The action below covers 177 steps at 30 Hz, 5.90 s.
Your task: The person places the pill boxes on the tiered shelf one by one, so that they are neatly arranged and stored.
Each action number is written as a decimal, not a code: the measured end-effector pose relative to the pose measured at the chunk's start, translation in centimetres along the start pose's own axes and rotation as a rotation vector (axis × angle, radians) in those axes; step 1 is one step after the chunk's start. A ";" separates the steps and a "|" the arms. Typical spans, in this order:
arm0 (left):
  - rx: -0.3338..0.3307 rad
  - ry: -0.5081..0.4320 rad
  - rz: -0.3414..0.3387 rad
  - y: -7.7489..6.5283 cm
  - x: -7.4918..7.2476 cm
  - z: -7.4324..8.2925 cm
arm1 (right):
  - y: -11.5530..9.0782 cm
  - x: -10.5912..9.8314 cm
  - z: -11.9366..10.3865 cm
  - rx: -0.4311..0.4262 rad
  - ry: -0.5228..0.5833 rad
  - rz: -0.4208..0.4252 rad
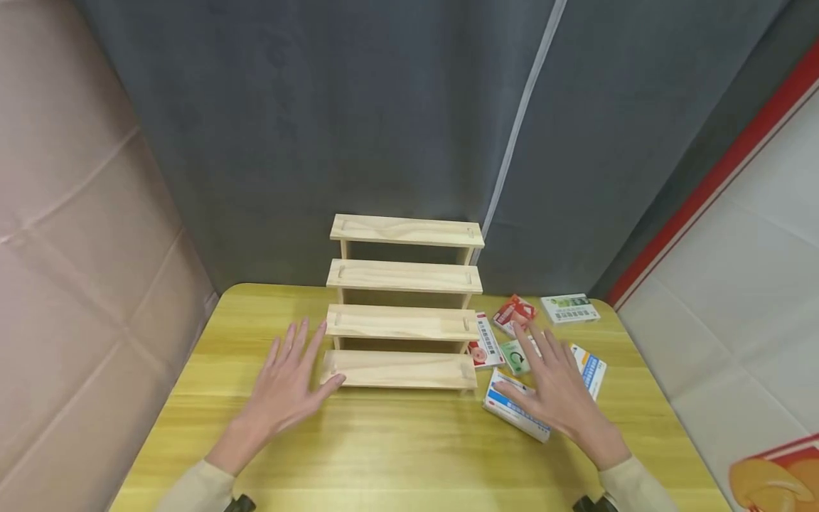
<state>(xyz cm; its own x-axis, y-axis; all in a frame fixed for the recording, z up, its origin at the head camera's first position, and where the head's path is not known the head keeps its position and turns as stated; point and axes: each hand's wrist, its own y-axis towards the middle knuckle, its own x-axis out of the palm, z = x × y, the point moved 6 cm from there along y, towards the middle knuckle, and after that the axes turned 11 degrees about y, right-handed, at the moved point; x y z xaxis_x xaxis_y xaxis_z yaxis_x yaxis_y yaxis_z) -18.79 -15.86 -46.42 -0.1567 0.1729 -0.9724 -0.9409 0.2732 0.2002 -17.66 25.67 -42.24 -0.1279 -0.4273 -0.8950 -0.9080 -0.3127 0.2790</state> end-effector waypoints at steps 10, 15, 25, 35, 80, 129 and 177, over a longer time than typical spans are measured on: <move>-0.014 -0.014 -0.024 -0.7 1.4 -0.3 | -1.1 0.5 0.7 0.001 0.011 0.022; -0.021 -0.022 -0.035 -1.0 2.1 -0.4 | -1.7 1.0 1.2 0.037 0.026 -0.001; -0.038 -0.046 -0.074 -1.5 3.5 -0.3 | -2.8 1.7 1.8 0.044 0.028 0.020; -0.062 -0.082 -0.090 -1.7 4.6 -0.3 | -3.7 2.2 2.4 -0.011 0.028 0.085; -0.149 -0.260 -0.095 -1.0 8.6 -0.6 | -7.2 6.6 6.1 0.235 0.133 -0.069; -0.257 -0.850 0.044 -0.3 11.4 -1.2 | -9.6 7.4 9.3 0.419 0.309 -0.026; -0.203 -0.908 0.262 -0.2 11.8 -0.6 | -8.4 4.9 8.7 0.392 0.493 0.361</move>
<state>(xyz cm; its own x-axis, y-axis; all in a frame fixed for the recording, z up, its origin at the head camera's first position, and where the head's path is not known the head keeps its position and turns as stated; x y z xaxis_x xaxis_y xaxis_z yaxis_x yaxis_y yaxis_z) -20.57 -14.45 -57.97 -0.1578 0.8939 -0.4196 -0.9563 -0.0323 0.2907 -14.18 33.61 -52.00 -0.3361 -0.8080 -0.4839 -0.9312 0.2080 0.2994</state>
